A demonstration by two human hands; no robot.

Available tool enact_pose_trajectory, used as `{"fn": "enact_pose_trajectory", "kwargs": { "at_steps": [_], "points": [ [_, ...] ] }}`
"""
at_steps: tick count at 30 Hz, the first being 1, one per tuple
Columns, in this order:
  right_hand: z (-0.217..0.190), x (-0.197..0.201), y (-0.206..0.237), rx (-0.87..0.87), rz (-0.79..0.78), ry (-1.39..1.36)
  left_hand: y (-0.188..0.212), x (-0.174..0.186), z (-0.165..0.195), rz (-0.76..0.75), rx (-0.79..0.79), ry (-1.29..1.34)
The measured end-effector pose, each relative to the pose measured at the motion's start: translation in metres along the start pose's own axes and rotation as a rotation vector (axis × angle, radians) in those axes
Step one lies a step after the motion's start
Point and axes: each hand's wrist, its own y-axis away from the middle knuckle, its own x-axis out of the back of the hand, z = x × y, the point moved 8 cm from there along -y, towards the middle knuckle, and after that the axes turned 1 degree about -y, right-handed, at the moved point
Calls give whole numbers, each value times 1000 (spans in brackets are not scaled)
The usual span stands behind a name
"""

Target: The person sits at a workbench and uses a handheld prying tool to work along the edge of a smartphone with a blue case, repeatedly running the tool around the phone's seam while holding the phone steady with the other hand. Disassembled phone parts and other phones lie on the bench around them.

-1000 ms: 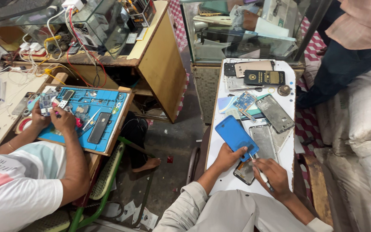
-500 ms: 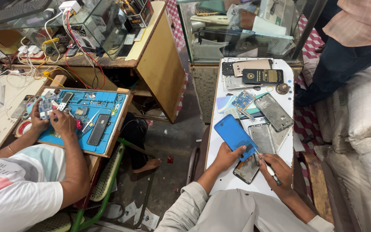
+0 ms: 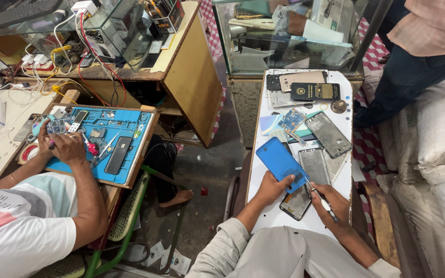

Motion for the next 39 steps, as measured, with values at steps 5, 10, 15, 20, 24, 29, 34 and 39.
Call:
{"fn": "enact_pose_trajectory", "kwargs": {
  "at_steps": [5, 10, 15, 20, 24, 29, 34, 39],
  "points": [
    [-15, -4, 0, 170, -61, 41, 0, 1, -3, 5, -7, 7],
    [-18, 7, -2, 124, 53, 75, 0, 1, -2, 24, -5, -10],
    [-26, -2, -4, 200, -44, 58, -1, 2, -2, 14, -7, 11],
    [-18, 7, -2, 104, 50, 78, 0, 2, -2, 10, -10, 8],
    [-21, 2, -2, 168, 10, 56, 0, 2, -4, 5, 19, 21],
    [-18, 7, -2, 134, 62, 56, 1, 1, -4, 5, 17, 22],
    [-21, 5, -1, 170, 52, 83, 0, 2, -2, 8, -9, -2],
    [-19, 4, -1, 173, 48, 83, -1, 2, -4, 11, 8, 43]
  ]
}}
